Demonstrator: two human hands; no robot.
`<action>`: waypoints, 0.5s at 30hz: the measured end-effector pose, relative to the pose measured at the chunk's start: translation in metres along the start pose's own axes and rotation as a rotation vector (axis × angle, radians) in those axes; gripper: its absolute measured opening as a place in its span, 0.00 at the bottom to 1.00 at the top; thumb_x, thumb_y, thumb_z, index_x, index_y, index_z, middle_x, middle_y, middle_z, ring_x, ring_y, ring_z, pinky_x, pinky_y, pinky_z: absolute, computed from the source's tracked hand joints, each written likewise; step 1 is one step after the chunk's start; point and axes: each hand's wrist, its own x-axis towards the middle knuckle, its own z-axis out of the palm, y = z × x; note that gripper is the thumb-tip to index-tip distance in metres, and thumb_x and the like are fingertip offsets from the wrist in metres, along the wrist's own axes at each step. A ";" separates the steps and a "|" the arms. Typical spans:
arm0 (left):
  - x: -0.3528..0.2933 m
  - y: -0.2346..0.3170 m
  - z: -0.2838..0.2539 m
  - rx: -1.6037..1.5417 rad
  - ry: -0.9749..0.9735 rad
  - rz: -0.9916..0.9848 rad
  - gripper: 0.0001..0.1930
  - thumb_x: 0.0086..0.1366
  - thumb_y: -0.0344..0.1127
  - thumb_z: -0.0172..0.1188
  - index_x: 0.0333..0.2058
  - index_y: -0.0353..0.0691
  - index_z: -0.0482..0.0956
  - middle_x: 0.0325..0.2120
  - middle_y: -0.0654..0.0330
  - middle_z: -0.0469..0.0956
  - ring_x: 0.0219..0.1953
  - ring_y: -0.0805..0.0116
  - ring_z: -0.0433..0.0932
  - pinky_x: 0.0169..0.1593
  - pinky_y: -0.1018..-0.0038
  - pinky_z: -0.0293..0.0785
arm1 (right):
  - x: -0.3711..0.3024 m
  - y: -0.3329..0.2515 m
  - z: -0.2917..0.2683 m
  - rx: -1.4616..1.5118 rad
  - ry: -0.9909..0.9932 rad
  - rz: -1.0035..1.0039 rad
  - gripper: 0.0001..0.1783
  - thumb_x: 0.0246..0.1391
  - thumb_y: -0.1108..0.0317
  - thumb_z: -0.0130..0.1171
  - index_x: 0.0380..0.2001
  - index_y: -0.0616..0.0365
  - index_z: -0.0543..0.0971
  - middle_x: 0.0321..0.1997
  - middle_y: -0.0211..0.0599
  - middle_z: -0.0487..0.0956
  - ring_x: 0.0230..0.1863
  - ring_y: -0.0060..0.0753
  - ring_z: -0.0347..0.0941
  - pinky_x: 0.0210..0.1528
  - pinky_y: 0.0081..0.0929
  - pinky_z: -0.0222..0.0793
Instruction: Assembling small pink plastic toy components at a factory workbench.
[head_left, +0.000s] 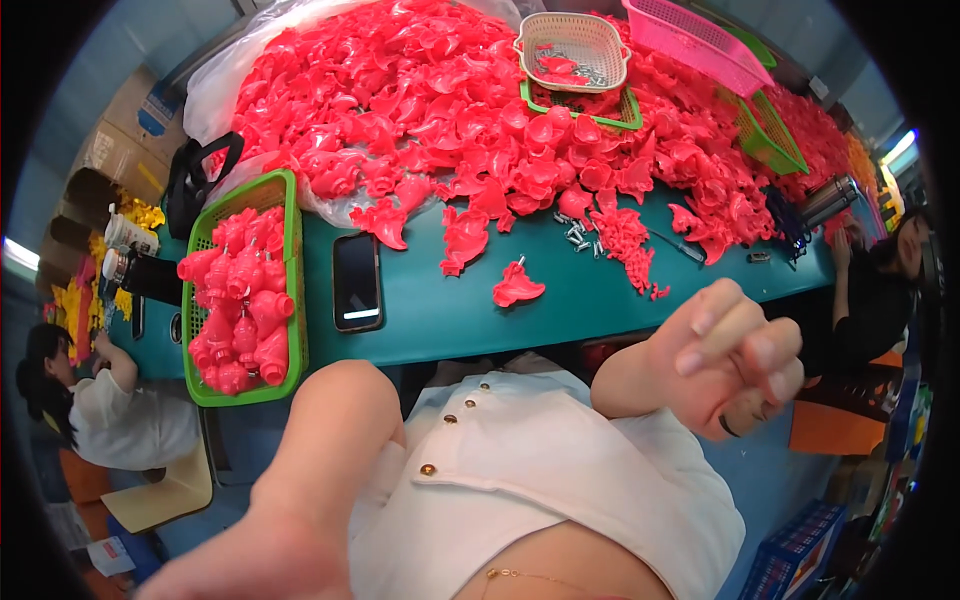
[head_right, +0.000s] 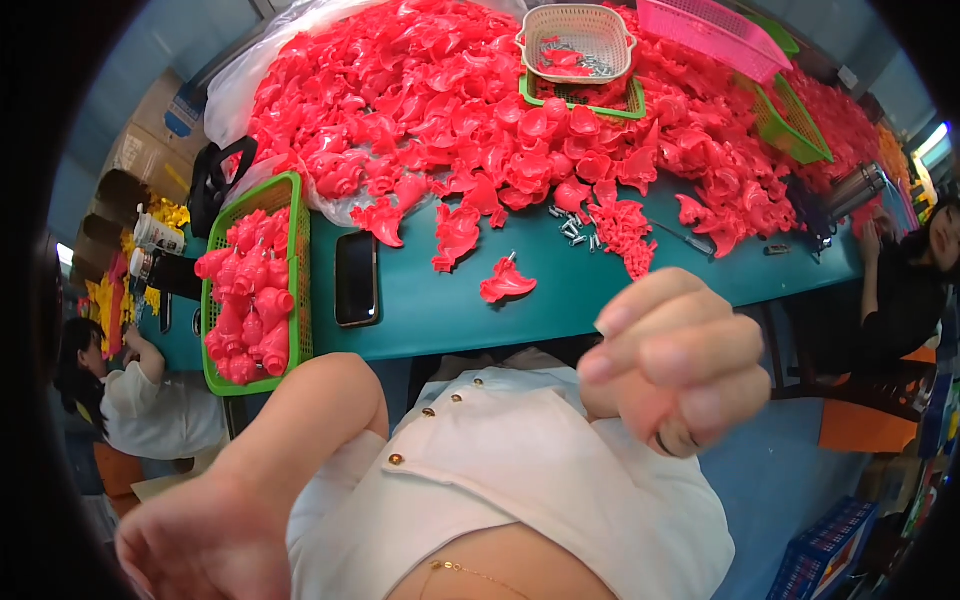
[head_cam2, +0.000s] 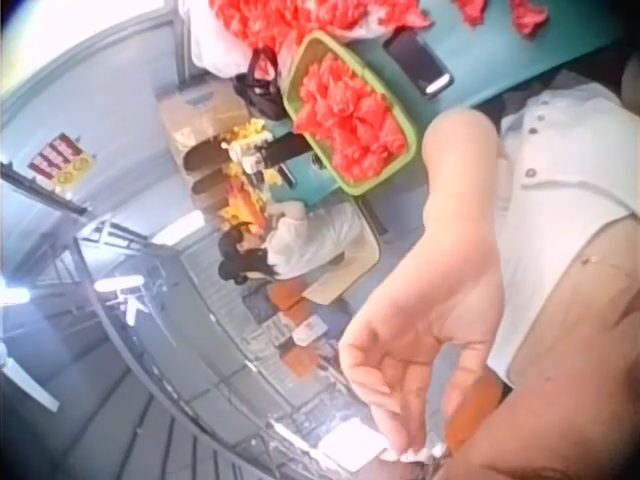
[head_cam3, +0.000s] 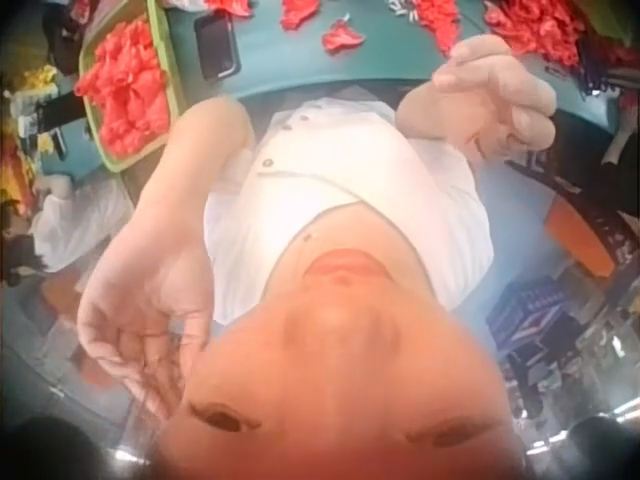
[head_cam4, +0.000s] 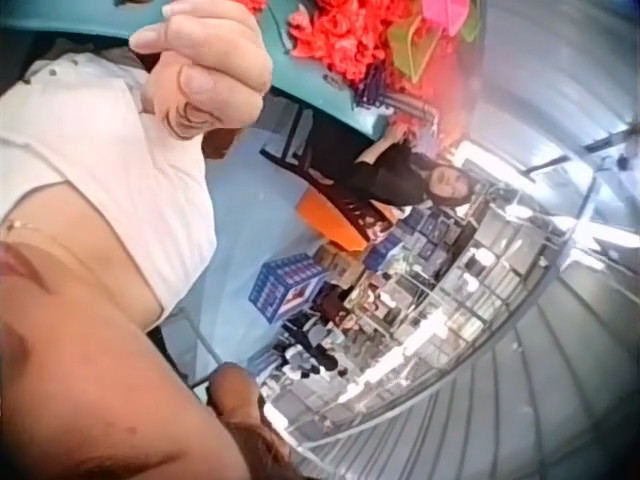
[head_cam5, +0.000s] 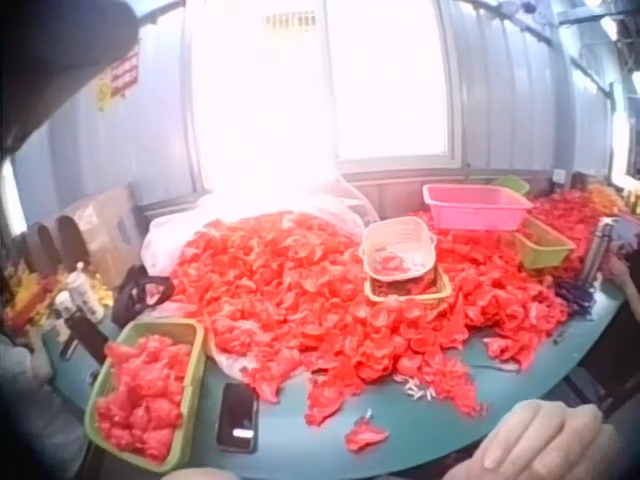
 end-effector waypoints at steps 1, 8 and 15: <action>-0.004 0.001 0.002 0.002 -0.001 -0.003 0.12 0.60 0.36 0.56 0.43 0.46 0.76 0.44 0.70 0.76 0.42 0.71 0.72 0.48 0.71 0.65 | -0.003 0.002 -0.002 0.000 0.001 0.003 0.10 0.60 0.63 0.46 0.41 0.56 0.70 0.43 0.45 0.72 0.24 0.34 0.75 0.32 0.34 0.70; -0.029 0.016 0.017 0.001 0.025 0.124 0.15 0.58 0.37 0.55 0.43 0.39 0.74 0.45 0.60 0.75 0.49 0.62 0.70 0.54 0.64 0.62 | -0.028 0.008 0.003 -0.086 -0.009 0.374 0.15 0.60 0.59 0.49 0.33 0.62 0.74 0.35 0.51 0.77 0.20 0.32 0.73 0.25 0.25 0.72; -0.040 0.013 0.024 -0.143 0.097 0.034 0.16 0.59 0.37 0.53 0.44 0.37 0.72 0.46 0.57 0.74 0.52 0.61 0.68 0.56 0.62 0.60 | -0.062 0.020 0.000 -0.080 -0.035 0.602 0.13 0.60 0.65 0.47 0.34 0.65 0.75 0.35 0.55 0.77 0.20 0.32 0.74 0.31 0.28 0.71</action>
